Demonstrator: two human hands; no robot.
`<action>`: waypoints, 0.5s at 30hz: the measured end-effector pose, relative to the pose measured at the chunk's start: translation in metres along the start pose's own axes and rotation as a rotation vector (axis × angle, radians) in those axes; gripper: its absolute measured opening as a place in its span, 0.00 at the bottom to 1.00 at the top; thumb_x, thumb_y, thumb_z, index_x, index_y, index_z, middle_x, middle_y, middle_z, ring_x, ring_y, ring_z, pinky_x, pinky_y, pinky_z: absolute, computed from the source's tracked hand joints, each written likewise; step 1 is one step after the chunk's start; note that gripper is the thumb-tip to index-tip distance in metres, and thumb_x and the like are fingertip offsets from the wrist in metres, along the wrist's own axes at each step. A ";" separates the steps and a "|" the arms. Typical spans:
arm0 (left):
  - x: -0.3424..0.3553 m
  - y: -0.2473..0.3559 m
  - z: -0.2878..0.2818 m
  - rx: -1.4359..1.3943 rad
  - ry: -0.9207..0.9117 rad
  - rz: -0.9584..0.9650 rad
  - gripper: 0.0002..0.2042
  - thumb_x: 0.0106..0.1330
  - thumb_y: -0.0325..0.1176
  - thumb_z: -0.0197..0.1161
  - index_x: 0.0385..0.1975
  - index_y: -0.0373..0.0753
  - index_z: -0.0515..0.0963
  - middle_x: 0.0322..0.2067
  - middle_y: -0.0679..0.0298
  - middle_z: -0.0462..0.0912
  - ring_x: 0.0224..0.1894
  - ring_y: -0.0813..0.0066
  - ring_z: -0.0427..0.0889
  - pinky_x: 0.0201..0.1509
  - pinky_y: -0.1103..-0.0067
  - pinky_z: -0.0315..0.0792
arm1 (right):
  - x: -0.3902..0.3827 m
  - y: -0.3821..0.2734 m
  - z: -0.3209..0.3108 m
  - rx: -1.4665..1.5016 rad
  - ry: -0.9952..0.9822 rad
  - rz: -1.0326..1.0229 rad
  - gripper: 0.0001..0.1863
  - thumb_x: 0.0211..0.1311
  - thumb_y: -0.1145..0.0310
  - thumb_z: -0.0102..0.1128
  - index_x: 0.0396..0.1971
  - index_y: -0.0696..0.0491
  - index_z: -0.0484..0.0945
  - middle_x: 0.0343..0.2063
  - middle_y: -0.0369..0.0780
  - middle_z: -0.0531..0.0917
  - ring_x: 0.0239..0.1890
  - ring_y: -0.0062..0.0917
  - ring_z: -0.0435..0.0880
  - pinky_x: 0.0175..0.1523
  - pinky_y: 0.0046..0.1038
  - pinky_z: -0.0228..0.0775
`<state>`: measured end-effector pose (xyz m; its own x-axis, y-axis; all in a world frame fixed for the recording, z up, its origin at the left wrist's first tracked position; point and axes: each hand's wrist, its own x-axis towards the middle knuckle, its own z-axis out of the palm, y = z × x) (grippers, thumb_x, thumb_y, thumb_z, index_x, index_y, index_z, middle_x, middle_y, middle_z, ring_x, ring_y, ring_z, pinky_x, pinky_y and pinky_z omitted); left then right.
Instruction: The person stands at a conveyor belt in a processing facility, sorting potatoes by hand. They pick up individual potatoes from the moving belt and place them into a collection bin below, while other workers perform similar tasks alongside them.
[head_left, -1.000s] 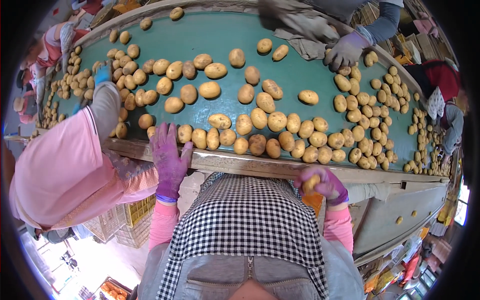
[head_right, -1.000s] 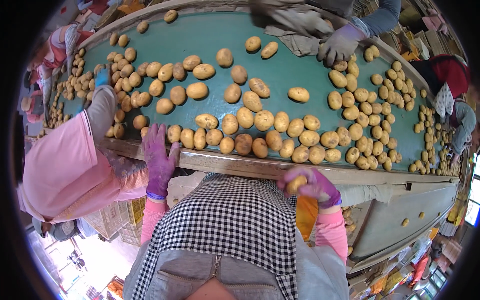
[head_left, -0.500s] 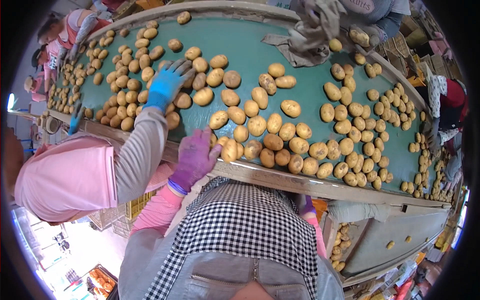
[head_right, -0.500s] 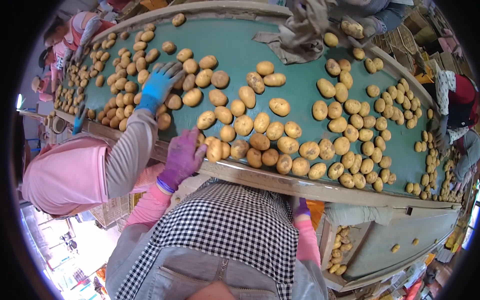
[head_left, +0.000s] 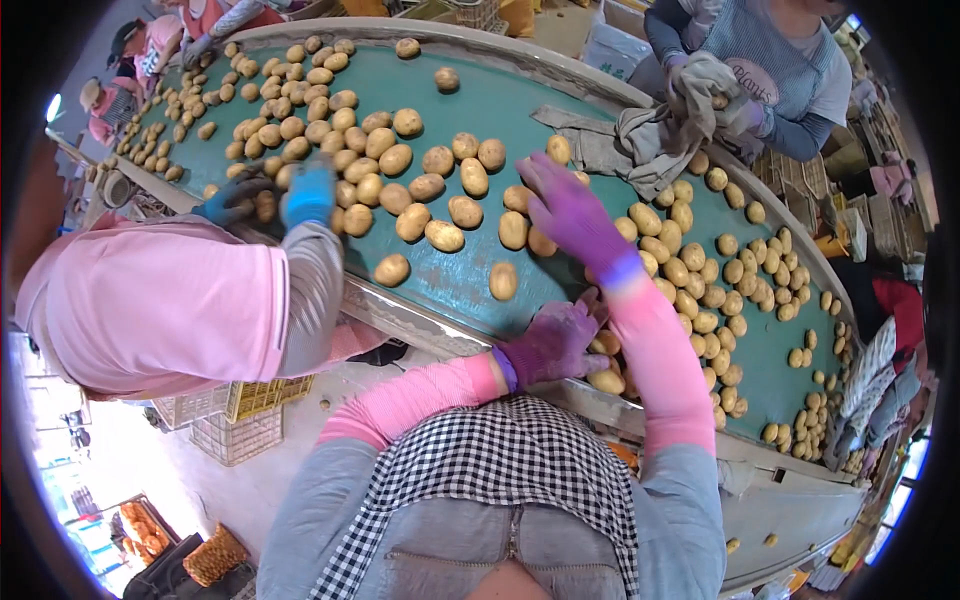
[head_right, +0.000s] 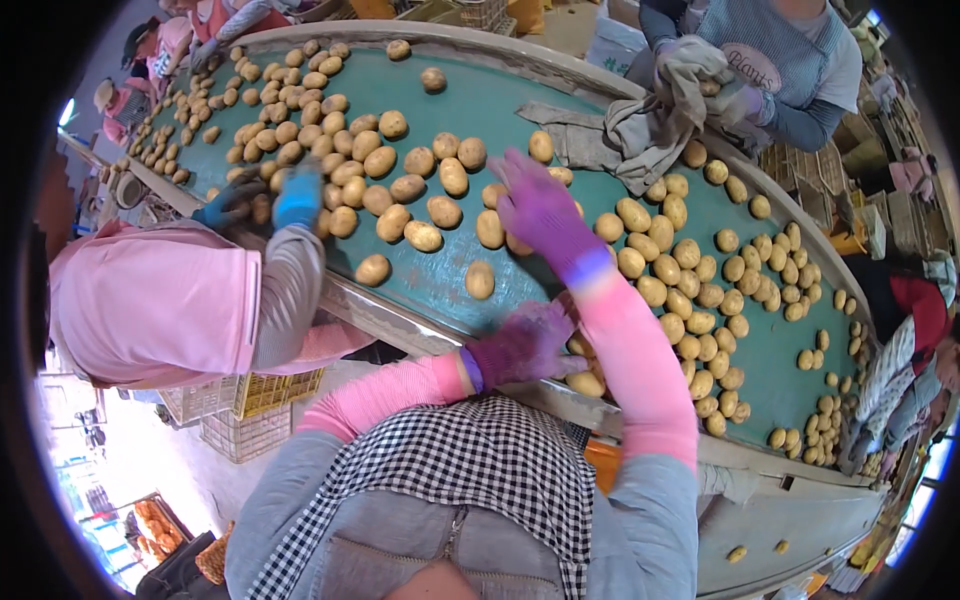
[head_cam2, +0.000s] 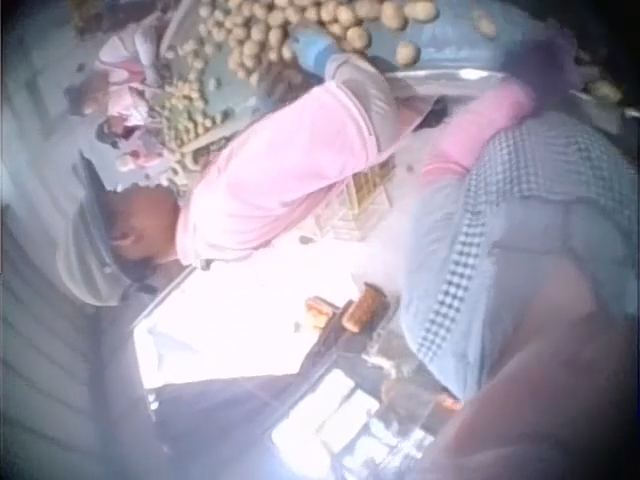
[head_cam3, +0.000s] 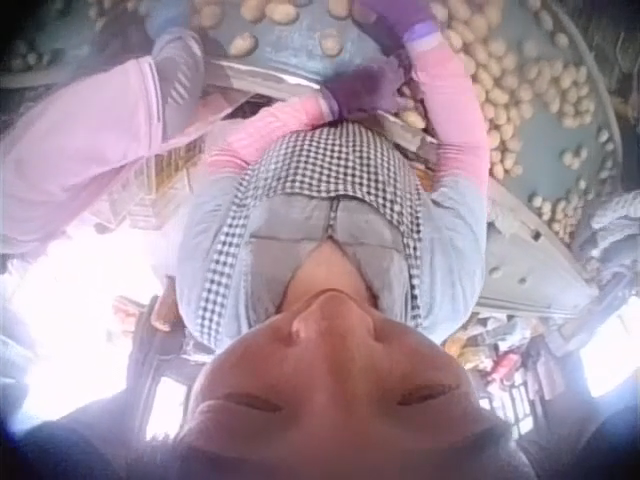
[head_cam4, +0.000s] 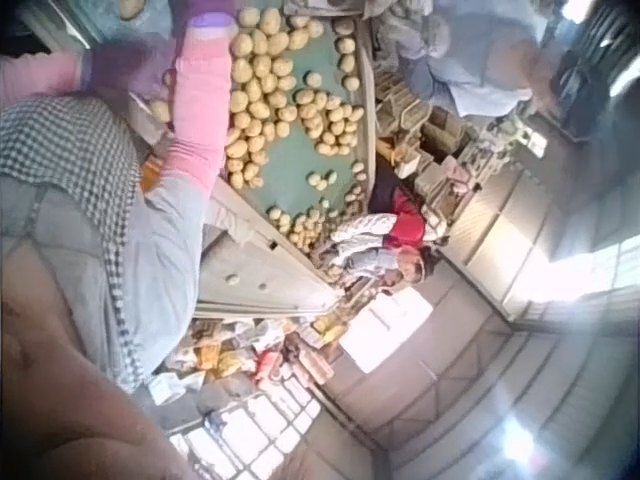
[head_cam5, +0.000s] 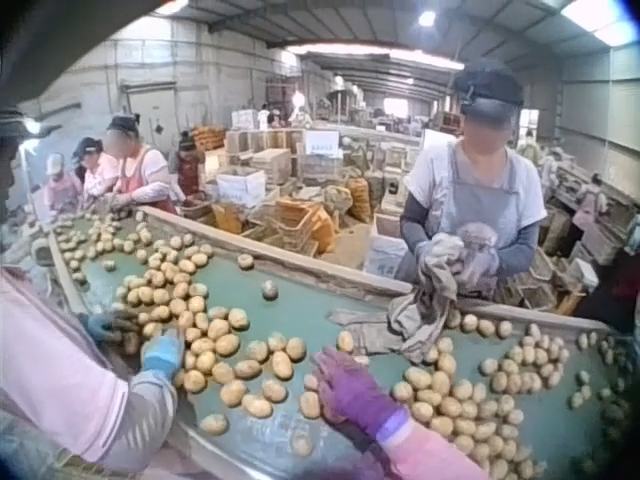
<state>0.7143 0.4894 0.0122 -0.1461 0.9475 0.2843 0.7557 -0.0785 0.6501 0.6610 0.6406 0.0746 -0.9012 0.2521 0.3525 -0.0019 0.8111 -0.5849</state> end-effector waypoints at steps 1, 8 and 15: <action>0.000 0.004 -0.019 -0.116 -0.217 -0.099 0.34 0.63 0.55 0.70 0.58 0.31 0.79 0.54 0.43 0.83 0.51 0.46 0.85 0.55 0.57 0.78 | 0.022 0.023 0.020 -0.269 -0.007 -0.011 0.20 0.64 0.66 0.68 0.55 0.51 0.83 0.50 0.45 0.85 0.56 0.42 0.86 0.59 0.42 0.78; -0.079 -0.008 -0.074 0.041 0.222 -0.257 0.26 0.63 0.38 0.74 0.61 0.37 0.80 0.62 0.52 0.83 0.64 0.49 0.81 0.71 0.57 0.71 | -0.001 0.081 0.043 -0.169 -0.340 -0.251 0.15 0.51 0.75 0.70 0.40 0.47 0.83 0.44 0.42 0.83 0.49 0.42 0.84 0.53 0.42 0.77; -0.072 0.030 -0.050 0.316 0.069 -0.384 0.36 0.65 0.50 0.72 0.69 0.36 0.74 0.66 0.48 0.79 0.68 0.48 0.77 0.76 0.53 0.64 | -0.130 0.154 -0.085 0.041 -0.260 -0.093 0.13 0.47 0.86 0.62 0.30 0.50 0.80 0.34 0.38 0.82 0.43 0.41 0.81 0.49 0.40 0.74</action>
<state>0.7160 0.4032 0.0468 -0.4855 0.8661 0.1194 0.7942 0.3798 0.4744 0.8152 0.7774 0.0011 -0.9774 0.0290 0.2095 -0.1026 0.8014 -0.5893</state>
